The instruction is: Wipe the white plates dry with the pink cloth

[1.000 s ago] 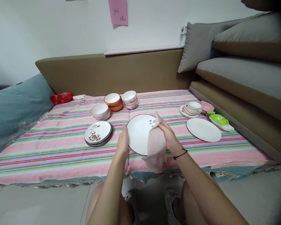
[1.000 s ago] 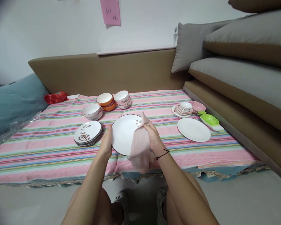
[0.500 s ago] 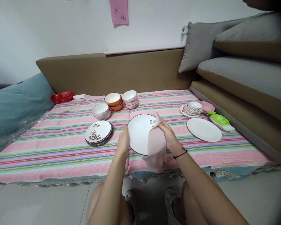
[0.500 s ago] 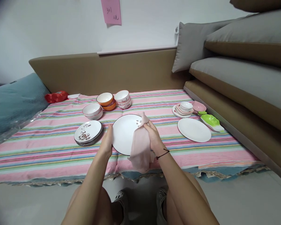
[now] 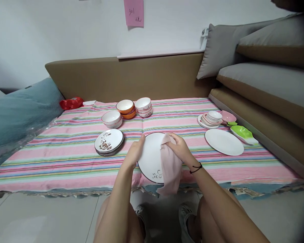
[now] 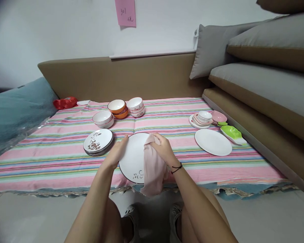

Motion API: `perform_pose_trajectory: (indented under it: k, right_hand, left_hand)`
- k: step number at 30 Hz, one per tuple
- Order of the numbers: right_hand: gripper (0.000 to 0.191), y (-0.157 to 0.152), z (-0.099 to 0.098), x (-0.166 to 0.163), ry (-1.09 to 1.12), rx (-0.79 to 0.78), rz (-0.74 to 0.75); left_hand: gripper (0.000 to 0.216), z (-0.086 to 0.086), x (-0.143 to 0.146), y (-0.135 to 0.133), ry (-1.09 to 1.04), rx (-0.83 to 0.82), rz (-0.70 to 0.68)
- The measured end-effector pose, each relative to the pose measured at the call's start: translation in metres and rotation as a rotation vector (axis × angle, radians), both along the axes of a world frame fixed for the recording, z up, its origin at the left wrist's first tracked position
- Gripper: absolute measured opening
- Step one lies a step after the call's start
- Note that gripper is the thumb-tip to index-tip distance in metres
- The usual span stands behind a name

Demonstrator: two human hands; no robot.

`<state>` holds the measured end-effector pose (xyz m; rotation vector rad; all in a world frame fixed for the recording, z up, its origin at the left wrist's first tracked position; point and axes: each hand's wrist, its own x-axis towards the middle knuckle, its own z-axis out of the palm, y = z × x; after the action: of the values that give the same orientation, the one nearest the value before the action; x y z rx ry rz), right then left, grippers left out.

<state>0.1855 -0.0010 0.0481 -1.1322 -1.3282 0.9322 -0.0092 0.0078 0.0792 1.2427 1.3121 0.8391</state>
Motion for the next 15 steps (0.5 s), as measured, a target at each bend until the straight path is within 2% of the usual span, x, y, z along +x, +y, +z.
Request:
perform_pose_trajectory:
  k: [2,7,12,13,15]
  right_hand:
    - [0.014,-0.0023,-0.0005,-0.0015,-0.094,-0.007,0.000]
    - [0.027,-0.0016,-0.0031,-0.0046,-0.077,-0.041,-0.035]
    - [0.017,0.0009,-0.0018,-0.0044,0.180,-0.166,-0.091]
    - [0.018,0.0006,-0.0007,-0.0046,0.255,-0.169,-0.090]
    - [0.032,-0.0010,0.0022,-0.0061,0.403,-0.190,-0.082]
  left_hand:
    - [0.057,0.0021,0.0004,-0.0015,0.065,0.005,-0.056]
    - [0.053,0.0059,-0.0007,-0.0037,0.068,0.003,-0.053]
    - [0.055,0.0038,-0.0045,-0.0033,-0.018,0.036,0.029]
    - [0.055,0.0028,-0.0044,-0.0028,-0.042,0.045,0.066]
    - [0.056,0.0013,-0.0031,-0.0016,-0.093,0.043,0.153]
